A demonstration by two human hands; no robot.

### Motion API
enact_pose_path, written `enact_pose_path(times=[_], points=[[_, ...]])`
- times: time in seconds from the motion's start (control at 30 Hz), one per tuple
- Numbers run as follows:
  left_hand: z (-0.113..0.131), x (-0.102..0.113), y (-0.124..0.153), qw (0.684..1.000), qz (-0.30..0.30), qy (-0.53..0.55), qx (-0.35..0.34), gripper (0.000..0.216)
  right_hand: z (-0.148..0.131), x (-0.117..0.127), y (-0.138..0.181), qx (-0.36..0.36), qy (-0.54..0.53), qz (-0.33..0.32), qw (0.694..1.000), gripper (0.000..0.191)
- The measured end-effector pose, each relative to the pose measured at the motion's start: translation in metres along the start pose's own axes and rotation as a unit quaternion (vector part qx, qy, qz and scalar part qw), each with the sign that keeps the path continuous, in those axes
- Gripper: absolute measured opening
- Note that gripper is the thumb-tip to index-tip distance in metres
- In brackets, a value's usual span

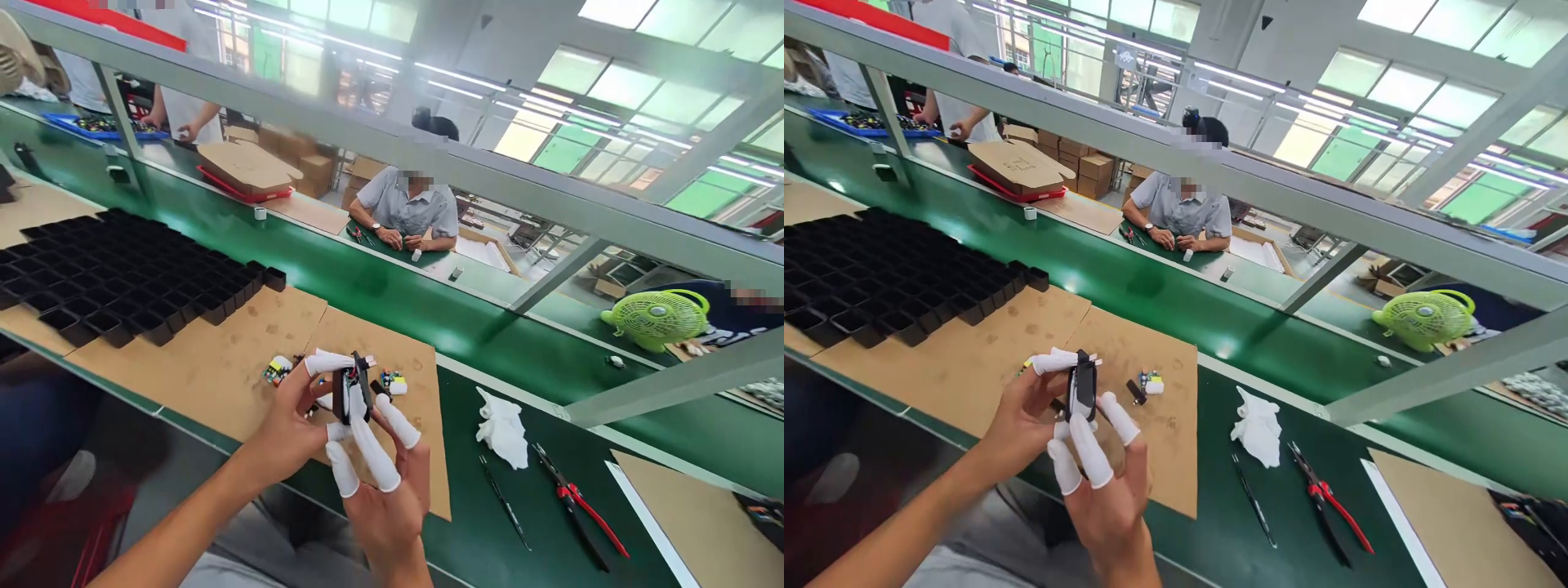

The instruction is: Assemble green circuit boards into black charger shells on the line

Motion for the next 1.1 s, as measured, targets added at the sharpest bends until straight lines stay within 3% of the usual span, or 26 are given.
enact_pose_path(times=[0.2,0.33,0.53,0.7,0.9,1.1], points=[[-0.009,0.024,0.057,1.0,0.019,-0.012,-0.019,0.066,-0.029,-0.017,0.049,0.003,0.035,-0.038,0.999,0.064],[-0.011,0.035,0.078,0.999,0.027,0.003,-0.023,0.06,-0.043,-0.028,0.068,0.01,0.022,-0.049,0.999,0.064],[-0.014,0.049,0.077,1.0,0.0,-0.027,-0.007,0.06,-0.045,-0.041,0.07,-0.1,-0.097,0.03,0.99,0.069],[-0.023,0.056,0.073,0.997,-0.029,-0.069,0.012,0.057,-0.044,-0.045,0.06,-0.181,-0.104,0.07,0.975,0.06],[-0.03,0.056,0.078,0.997,-0.038,-0.064,0.021,0.063,-0.053,-0.045,0.061,-0.202,-0.087,0.069,0.973,0.056],[-0.026,0.056,0.082,0.997,-0.044,-0.06,-0.005,0.052,-0.061,-0.047,0.068,-0.195,-0.062,0.055,0.977,0.057]])
Point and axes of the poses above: each hand's wrist, its own y-axis away from the middle knuckle, its own x-axis out of the back of the hand, z = x × y, the point moved 4 cm from there along -y, towards the middle knuckle, and after that the axes turned 13 degrees about -y, right-handed, at the moved point
